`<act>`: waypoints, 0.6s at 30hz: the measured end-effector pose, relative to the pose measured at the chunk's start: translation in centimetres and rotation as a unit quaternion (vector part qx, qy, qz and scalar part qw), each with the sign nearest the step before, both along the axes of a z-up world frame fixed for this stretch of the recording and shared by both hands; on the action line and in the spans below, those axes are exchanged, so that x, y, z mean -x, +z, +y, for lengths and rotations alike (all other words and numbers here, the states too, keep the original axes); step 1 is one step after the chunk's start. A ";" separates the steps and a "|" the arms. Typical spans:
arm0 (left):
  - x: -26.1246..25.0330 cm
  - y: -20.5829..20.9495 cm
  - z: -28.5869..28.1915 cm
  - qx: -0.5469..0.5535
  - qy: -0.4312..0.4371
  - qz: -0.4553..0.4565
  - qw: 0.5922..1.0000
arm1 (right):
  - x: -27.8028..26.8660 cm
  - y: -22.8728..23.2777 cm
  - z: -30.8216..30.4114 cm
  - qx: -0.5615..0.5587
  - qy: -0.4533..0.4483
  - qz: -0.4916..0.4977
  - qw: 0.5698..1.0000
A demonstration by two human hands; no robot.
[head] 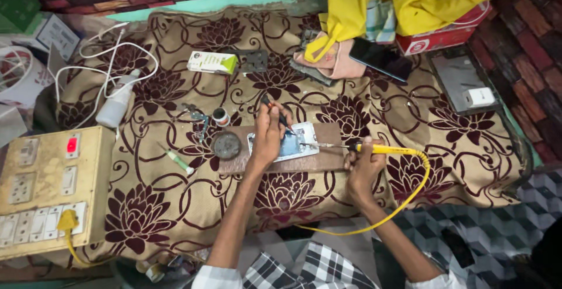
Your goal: The person uses a soldering iron and tweezers to work on a small electronic component placed on a wooden board. They repeatedly apply heat and solder to specific points on the component while holding it steady with the tweezers.
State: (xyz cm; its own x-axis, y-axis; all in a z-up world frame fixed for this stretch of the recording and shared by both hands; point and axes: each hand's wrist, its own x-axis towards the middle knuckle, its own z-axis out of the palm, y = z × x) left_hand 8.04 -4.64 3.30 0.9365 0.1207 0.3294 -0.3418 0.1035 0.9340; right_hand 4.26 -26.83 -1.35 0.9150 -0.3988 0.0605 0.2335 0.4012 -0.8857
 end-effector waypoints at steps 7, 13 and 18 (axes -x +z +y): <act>-0.2 -0.4 0.2 0.037 -0.041 -0.009 0.998 | 0.5 1.1 0.3 0.016 0.015 -0.011 1.000; 0.2 0.6 0.1 -0.002 -0.050 0.011 0.999 | 0.6 1.0 0.0 -0.058 0.003 0.008 0.998; 1.1 0.7 -0.3 -0.059 -0.024 0.015 0.998 | 0.4 0.5 0.0 -0.091 0.002 -0.035 0.995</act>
State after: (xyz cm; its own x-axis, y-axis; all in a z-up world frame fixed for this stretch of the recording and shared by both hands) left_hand 6.94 -4.97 4.00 0.9498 0.0368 0.3106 -0.3111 0.0076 0.9504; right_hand 3.86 -26.86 -0.86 0.9132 -0.4045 0.0506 0.2893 0.5556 -0.7795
